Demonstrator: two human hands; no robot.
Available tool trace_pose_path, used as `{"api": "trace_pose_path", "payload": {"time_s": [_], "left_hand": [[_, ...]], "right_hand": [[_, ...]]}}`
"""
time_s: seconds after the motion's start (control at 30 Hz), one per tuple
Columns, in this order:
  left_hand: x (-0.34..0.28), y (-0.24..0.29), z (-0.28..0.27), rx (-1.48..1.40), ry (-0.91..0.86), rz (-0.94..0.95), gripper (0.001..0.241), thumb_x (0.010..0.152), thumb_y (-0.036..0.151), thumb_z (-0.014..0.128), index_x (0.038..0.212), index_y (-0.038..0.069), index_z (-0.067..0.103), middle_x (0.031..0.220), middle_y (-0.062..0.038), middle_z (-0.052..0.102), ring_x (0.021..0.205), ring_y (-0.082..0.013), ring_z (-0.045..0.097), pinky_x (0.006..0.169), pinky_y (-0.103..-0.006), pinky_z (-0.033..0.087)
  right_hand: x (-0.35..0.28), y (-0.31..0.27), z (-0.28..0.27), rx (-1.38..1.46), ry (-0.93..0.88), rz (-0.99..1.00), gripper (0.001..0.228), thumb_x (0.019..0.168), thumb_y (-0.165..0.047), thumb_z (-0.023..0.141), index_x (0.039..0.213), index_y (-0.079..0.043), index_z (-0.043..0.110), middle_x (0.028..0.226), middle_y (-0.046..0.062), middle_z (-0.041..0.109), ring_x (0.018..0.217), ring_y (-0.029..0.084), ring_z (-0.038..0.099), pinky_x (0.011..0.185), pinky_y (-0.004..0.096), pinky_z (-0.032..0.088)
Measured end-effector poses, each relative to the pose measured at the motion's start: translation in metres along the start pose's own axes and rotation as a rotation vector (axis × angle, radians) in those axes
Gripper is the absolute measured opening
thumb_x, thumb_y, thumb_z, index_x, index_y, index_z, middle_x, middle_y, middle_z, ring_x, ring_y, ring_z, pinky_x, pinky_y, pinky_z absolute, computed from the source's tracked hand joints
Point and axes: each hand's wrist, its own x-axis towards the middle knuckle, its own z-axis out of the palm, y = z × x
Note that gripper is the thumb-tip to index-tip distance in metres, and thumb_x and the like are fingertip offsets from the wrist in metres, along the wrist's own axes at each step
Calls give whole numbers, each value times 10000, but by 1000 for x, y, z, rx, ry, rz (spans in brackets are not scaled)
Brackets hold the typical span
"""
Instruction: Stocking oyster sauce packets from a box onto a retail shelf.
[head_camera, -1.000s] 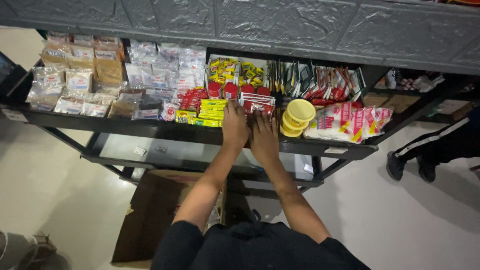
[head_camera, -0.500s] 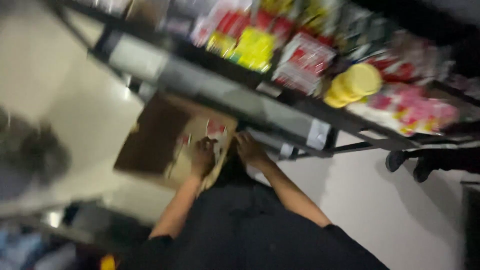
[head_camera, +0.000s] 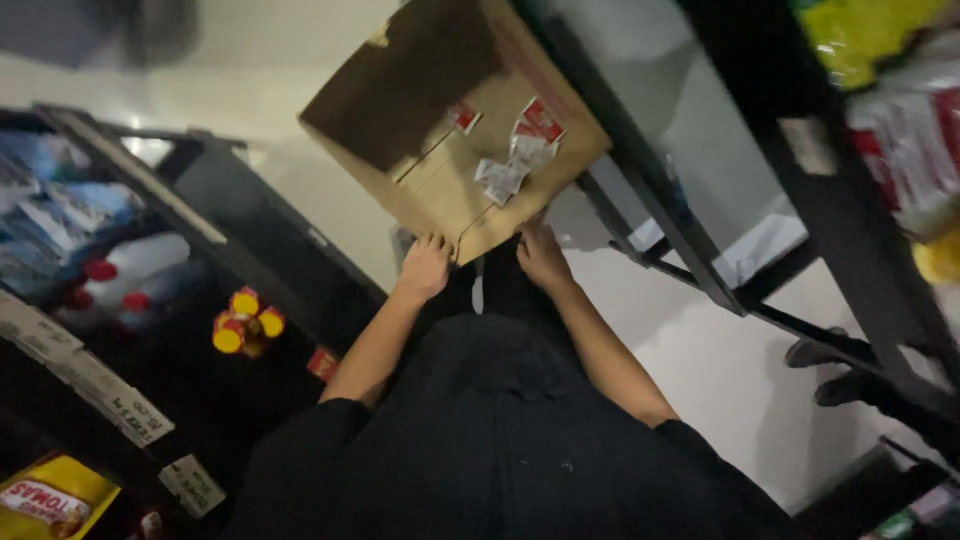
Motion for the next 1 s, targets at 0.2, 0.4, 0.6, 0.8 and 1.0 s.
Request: {"api": "trace_pose_path", "payload": {"time_s": [0.2,0.4,0.6,0.8,1.0], "left_hand": [[2,-8,15,-156,90,-48,359,825,202,684,1128,14,642,1145,-216,644,1130,-417,589,1020,-482,447],[40,2,-40,-313,-49,-335,377,843,97,678,1211,26,635,1043,-214,636,1019,-404,604,880,-515,464],[57,7,-19,-524,27,-404,280,913,96,652,1179,26,600,1103,-209,640,976,-423,623,806,-517,527],[61,19,3,-614,50,-458,282,893,50,610,1173,33,587,1044,-182,658,1014,-414,641,813,-495,525],[67,22,5,-695,13,-497,315,898,37,532,1210,45,576,1056,-170,664,976,-375,664,799,-454,540]], "right_hand": [[56,42,19,43,147,-15,142,918,-40,573,1024,-35,667,1131,195,633,1121,373,595,991,471,492],[153,82,21,-189,128,75,93,1035,-84,595,1066,-27,661,1104,213,602,1083,392,582,954,510,473],[230,160,75,-207,-158,129,326,890,-126,626,1204,-42,595,1223,196,605,1136,376,574,962,482,469],[243,138,75,-186,-303,306,416,880,-179,648,1275,-67,585,1309,198,592,1202,381,568,1014,501,469],[241,86,47,-179,-409,471,506,870,-232,668,1347,-93,574,1395,200,578,1268,388,563,1066,519,470]]}}
